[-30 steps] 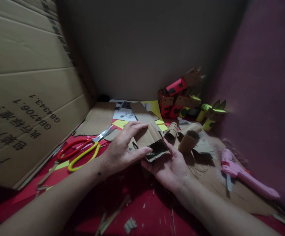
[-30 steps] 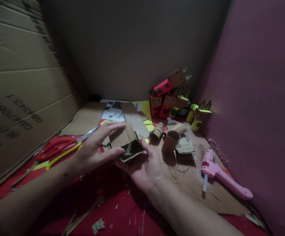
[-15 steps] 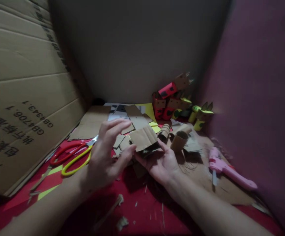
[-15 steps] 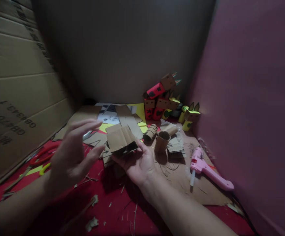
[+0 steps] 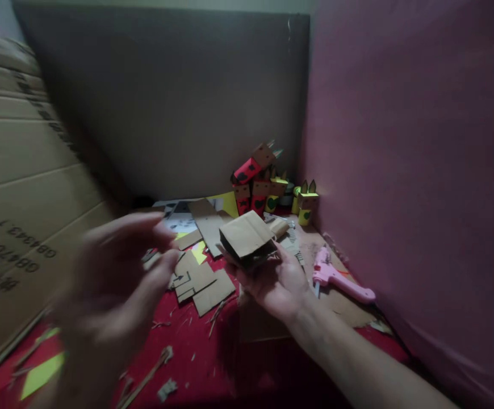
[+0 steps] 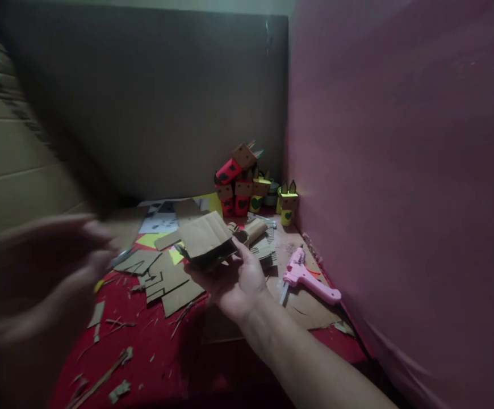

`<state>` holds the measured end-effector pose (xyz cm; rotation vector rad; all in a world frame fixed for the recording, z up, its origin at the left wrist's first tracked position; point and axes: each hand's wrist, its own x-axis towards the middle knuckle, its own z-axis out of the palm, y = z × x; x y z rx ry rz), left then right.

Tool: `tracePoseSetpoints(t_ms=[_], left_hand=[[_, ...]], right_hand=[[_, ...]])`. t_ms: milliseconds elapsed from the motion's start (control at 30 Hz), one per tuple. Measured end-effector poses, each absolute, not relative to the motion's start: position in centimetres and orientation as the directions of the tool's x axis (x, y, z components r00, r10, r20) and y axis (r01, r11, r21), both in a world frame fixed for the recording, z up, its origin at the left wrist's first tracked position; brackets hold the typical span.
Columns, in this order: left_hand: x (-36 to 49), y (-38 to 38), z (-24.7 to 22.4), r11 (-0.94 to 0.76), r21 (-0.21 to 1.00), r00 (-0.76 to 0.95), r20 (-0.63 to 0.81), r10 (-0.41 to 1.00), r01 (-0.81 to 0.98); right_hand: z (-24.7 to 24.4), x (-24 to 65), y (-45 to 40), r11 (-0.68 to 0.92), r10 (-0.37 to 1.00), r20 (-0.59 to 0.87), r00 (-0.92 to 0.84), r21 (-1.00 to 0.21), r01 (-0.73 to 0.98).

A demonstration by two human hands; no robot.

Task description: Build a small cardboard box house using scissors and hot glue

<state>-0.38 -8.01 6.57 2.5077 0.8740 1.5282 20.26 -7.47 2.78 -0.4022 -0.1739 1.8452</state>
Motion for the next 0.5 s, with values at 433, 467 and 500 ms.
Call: tracePoseSetpoints(t_ms=[433,467,500], left_hand=[[3.2,-2.8,4.7,-0.323,0.928,0.840,0.022,0.543,0.185],[3.2,-2.7,4.5,-0.367,0.911,0.820,0.060,0.569,0.188],[3.2,-2.5,4.2,-0.415,0.890,0.800,0.107,0.591,0.187]], right_hand=[[1.6,21.6,-9.2,-0.547,0.837,-0.244,-0.491,-0.421,-0.723],[1.7,21.8,-9.3,-0.544,0.839,-0.263,-0.477,-0.432,-0.719],[1.6,21.9,-9.5,-0.539,0.842,-0.276,-0.463,-0.455,-0.708]])
